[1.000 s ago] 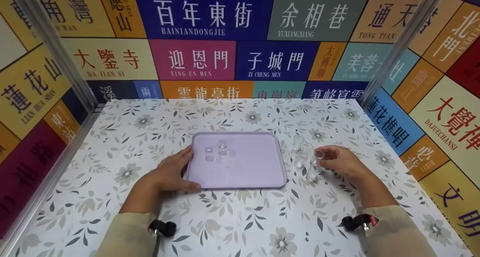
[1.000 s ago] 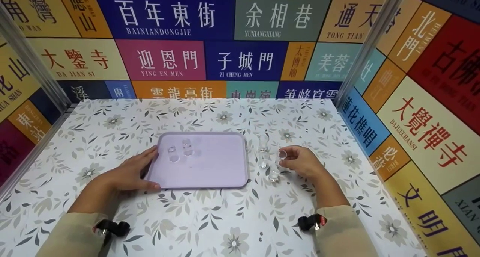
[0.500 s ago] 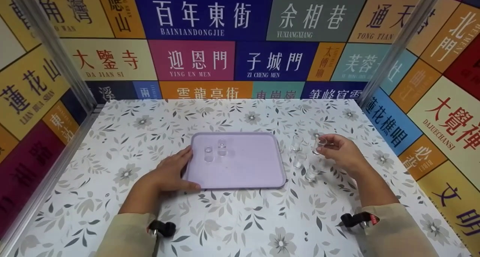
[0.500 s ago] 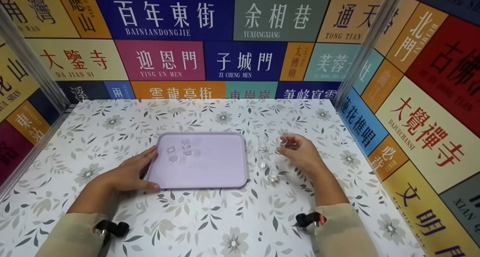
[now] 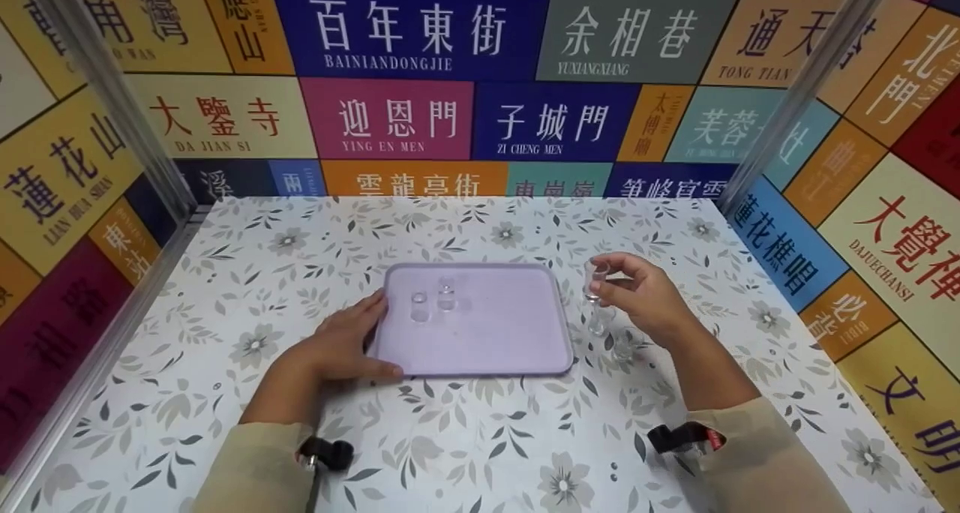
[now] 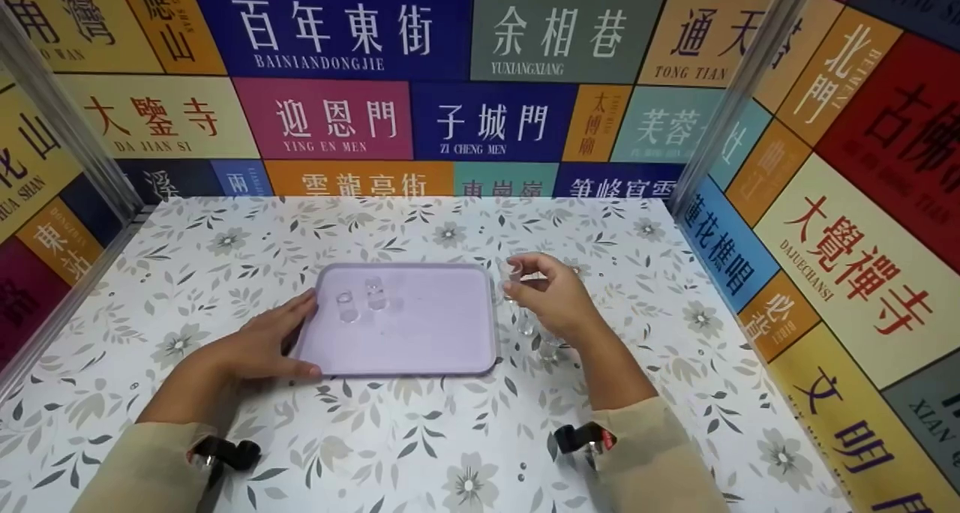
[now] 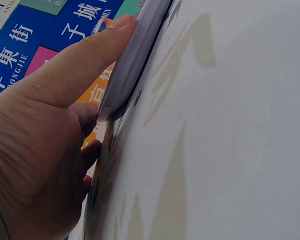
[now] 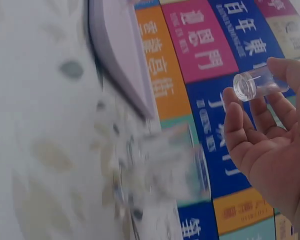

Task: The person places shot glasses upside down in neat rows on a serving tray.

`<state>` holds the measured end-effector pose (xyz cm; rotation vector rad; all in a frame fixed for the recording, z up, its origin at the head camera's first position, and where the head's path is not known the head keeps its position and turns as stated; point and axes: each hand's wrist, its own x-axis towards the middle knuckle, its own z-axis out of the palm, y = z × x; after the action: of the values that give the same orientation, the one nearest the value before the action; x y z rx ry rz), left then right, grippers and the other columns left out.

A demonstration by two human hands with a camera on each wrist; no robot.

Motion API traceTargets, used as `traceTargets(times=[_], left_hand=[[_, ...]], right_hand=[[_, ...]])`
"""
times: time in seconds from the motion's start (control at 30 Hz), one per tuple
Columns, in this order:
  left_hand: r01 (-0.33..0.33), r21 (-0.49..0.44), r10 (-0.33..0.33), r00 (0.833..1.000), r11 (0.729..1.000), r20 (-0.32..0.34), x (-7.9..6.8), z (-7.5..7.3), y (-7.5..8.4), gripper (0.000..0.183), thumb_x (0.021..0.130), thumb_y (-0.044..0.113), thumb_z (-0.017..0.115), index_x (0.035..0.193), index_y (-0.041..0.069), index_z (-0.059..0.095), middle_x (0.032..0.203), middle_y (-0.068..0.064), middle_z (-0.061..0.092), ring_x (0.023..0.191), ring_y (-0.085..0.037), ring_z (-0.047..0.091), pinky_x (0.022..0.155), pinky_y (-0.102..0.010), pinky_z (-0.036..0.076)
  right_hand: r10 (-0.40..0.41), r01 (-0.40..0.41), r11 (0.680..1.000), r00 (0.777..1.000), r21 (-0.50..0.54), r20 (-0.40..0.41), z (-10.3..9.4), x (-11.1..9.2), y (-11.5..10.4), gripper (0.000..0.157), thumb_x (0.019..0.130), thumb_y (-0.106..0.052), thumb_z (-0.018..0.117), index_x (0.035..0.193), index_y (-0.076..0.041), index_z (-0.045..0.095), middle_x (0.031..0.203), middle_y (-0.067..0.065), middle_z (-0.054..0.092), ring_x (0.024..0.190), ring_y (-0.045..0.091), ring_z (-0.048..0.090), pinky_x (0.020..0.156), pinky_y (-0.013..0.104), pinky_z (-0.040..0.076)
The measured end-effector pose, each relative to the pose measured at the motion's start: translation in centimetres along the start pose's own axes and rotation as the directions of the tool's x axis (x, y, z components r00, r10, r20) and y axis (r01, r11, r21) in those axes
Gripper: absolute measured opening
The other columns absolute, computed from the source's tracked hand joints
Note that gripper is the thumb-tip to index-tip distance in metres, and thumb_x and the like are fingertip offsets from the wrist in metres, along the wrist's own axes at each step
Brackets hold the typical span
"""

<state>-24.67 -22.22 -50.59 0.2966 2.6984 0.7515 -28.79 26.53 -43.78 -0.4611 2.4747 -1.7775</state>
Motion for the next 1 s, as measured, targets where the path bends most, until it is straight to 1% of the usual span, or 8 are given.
traceTargets(times=[0.13,0.2,0.27,0.37,0.5,0.67,0.83,1.0], left_hand=[[0.013,-0.013,-0.013,1.000,1.000,0.001,0.0,0.0,0.1,0.139,0.068,0.081,0.085,0.174,0.033,0.010,0.182,0.016,-0.002,0.170,-0.039,0.002,0.134,-0.069,0.009],[0.020,-0.022,-0.020,1.000,1.000,0.004,0.1,0.0,0.1,0.139,0.067,0.082,0.085,0.174,0.034,0.010,0.182,0.017,-0.003,0.170,-0.039,0.001,0.134,-0.069,0.008],[0.023,-0.023,-0.023,1.000,0.999,0.004,0.1,0.0,0.1,0.139,0.067,0.082,0.085,0.173,0.035,0.011,0.182,0.018,-0.003,0.170,-0.038,0.001,0.134,-0.069,0.008],[0.017,-0.019,-0.017,1.000,1.000,-0.003,0.0,0.0,0.0,0.136,0.068,0.081,0.085,0.173,0.035,0.013,0.182,0.018,-0.002,0.170,-0.038,0.002,0.134,-0.069,0.009],[-0.021,0.015,0.021,1.000,1.000,-0.006,0.0,0.0,-0.1,0.132,0.072,0.080,0.083,0.174,0.031,0.015,0.183,0.015,-0.001,0.169,-0.041,0.005,0.134,-0.070,0.011],[-0.039,0.029,0.039,0.999,0.999,-0.004,-0.1,-0.1,-0.3,0.129,0.075,0.079,0.082,0.174,0.029,0.016,0.183,0.013,-0.001,0.169,-0.042,0.007,0.133,-0.070,0.012],[-0.040,0.030,0.040,0.999,0.999,-0.004,-0.2,-0.2,-0.3,0.129,0.075,0.079,0.082,0.174,0.028,0.017,0.183,0.013,0.000,0.169,-0.043,0.007,0.133,-0.070,0.012],[-0.024,0.016,0.024,1.000,1.000,-0.001,-0.2,-0.2,-0.3,0.131,0.072,0.080,0.083,0.174,0.030,0.017,0.183,0.015,-0.001,0.169,-0.042,0.005,0.133,-0.070,0.011]], right_hand=[[-0.003,0.002,1.000,0.999,0.008,0.046,2.4,1.0,-0.9,0.046,0.100,-0.019,0.077,0.142,-0.004,0.064,0.126,0.009,0.063,0.110,0.015,0.073,0.092,0.026,0.064],[0.011,-0.011,1.000,0.998,0.002,0.065,3.5,1.6,-1.1,0.046,0.099,-0.019,0.078,0.142,-0.008,0.065,0.130,0.011,0.064,0.112,0.016,0.072,0.094,0.025,0.063],[0.027,-0.027,1.000,0.997,0.000,0.075,4.5,2.3,-1.1,0.048,0.098,-0.016,0.079,0.143,-0.008,0.065,0.133,0.012,0.064,0.115,0.019,0.071,0.094,0.024,0.063],[0.037,-0.037,0.999,0.997,0.007,0.072,5.9,3.4,-1.1,0.051,0.096,-0.012,0.080,0.144,-0.006,0.063,0.134,0.016,0.064,0.114,0.024,0.070,0.092,0.024,0.063],[0.061,-0.061,0.998,0.997,0.008,0.036,7.7,4.5,-0.9,0.049,0.093,-0.013,0.083,0.138,-0.006,0.064,0.130,0.014,0.067,0.112,0.025,0.069,0.089,0.025,0.062],[0.050,-0.049,0.997,0.999,-0.055,0.012,9.8,5.5,-0.6,0.040,0.093,-0.017,0.083,0.130,-0.006,0.070,0.124,0.011,0.071,0.107,0.023,0.067,0.087,0.026,0.059],[0.047,-0.043,0.990,0.999,-0.131,0.022,11.5,6.4,-0.4,0.034,0.093,-0.018,0.082,0.126,-0.012,0.076,0.119,0.009,0.075,0.102,0.022,0.067,0.084,0.026,0.057],[0.069,-0.059,0.981,0.996,-0.186,0.048,12.7,7.2,-0.4,0.034,0.093,-0.017,0.082,0.127,-0.014,0.078,0.122,0.008,0.078,0.106,0.022,0.069,0.087,0.026,0.056]])
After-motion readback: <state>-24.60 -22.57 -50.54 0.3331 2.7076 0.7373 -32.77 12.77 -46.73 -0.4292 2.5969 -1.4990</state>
